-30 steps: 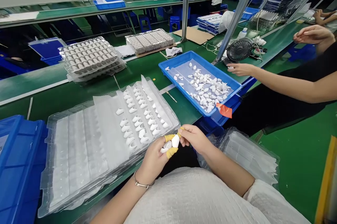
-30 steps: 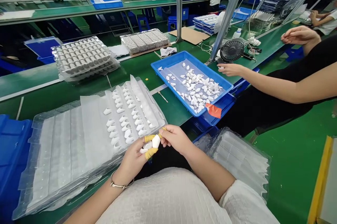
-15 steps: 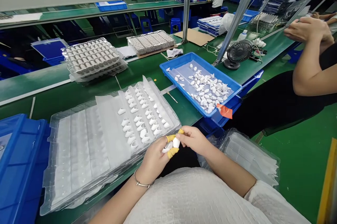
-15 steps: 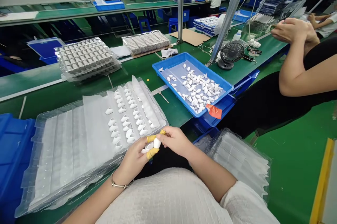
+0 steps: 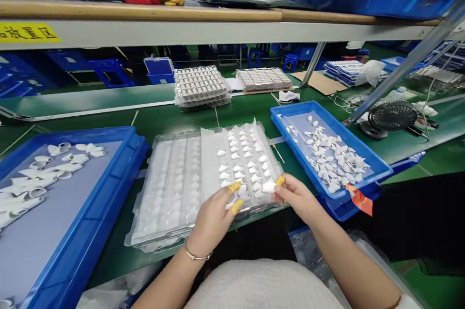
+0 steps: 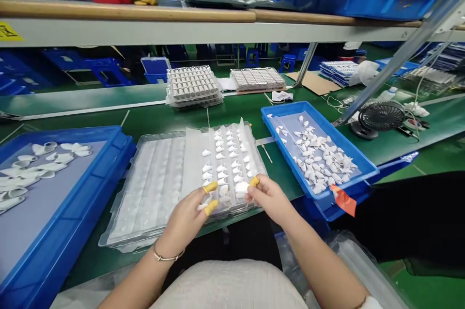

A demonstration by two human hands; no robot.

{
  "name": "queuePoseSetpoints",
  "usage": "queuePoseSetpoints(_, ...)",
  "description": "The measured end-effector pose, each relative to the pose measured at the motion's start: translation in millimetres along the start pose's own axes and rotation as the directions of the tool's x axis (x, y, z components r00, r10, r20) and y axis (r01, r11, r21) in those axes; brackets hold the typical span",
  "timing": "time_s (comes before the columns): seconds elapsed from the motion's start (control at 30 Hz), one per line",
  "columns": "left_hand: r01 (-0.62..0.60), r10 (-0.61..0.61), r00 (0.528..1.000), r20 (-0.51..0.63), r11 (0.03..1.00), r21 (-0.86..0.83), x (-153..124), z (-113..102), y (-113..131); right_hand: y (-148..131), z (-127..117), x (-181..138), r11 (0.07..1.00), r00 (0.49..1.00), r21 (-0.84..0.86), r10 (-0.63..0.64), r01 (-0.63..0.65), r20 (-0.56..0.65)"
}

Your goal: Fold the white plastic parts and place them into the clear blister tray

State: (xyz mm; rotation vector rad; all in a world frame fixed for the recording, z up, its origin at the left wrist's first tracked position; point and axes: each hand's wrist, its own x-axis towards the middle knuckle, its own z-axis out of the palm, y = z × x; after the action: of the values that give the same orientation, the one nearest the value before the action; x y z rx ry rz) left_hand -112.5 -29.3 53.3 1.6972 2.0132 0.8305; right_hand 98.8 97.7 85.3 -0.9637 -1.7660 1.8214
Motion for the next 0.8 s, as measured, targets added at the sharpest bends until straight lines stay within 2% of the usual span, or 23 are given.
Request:
queuePoseSetpoints(0.1,0.129,-0.132,0.991,0.013,0.985,0.118,-3.2,-17.0,-27.2,-18.2,17.8,55.6,0.992,0.998,-0.112,-0.057,0.059,0.024)
queuePoseSetpoints(0.17,0.153,-0.164,0.985,0.053,0.974,0.169,-6.6,-20.7,-37.8,-23.7,36.0,103.4,0.931,0.989,-0.334,-0.142,0.150,0.046)
queuePoseSetpoints(0.23,0.151,-0.169,0.983,0.075,0.969,0.196,-10.2,-19.9,-42.7,-24.2,56.0,151.2,0.734,0.967,-0.644,-0.250,0.216,0.039)
queuePoseSetpoints(0.27,0.148,-0.167,0.983,0.080,0.969,0.198,-12.0,-18.8,-43.8,-22.9,65.3,172.3,0.625,0.962,-0.752,-0.271,0.208,0.041)
queuePoseSetpoints(0.33,0.141,-0.158,0.984,0.084,0.974,0.179,-15.2,-16.7,-45.5,-18.0,80.9,205.5,0.506,0.959,-0.842,-0.279,0.187,0.045)
queuePoseSetpoints(0.4,0.150,-0.161,0.984,0.075,0.980,0.131,-17.9,-15.8,-48.4,-11.1,91.1,226.1,0.457,0.963,-0.873,-0.265,0.170,0.049)
queuePoseSetpoints(0.5,0.191,-0.188,0.981,0.054,0.980,-0.055,-20.6,-16.9,-56.1,-1.0,97.7,240.8,0.381,0.969,-0.911,-0.236,0.155,0.066)
queuePoseSetpoints(0.6,0.274,-0.289,0.957,0.006,0.902,-0.333,-20.3,-20.9,-62.0,1.7,98.6,246.6,0.343,0.975,-0.927,-0.206,0.150,0.082)
queuePoseSetpoints(0.7,0.308,-0.412,0.911,-0.021,0.712,-0.631,-16.4,-27.9,-57.1,-6.7,96.9,238.5,0.353,0.973,-0.922,-0.215,0.160,0.086)
queuePoseSetpoints(0.77,0.280,-0.443,0.896,0.032,0.507,-0.815,-13.0,-32.8,-46.5,-15.8,94.2,216.7,0.382,0.965,-0.908,-0.251,0.170,0.075)
queuePoseSetpoints(0.8,0.267,-0.438,0.896,0.074,0.398,-0.878,-11.4,-34.5,-39.8,-20.4,92.1,199.7,0.425,0.957,-0.884,-0.279,0.193,0.075)
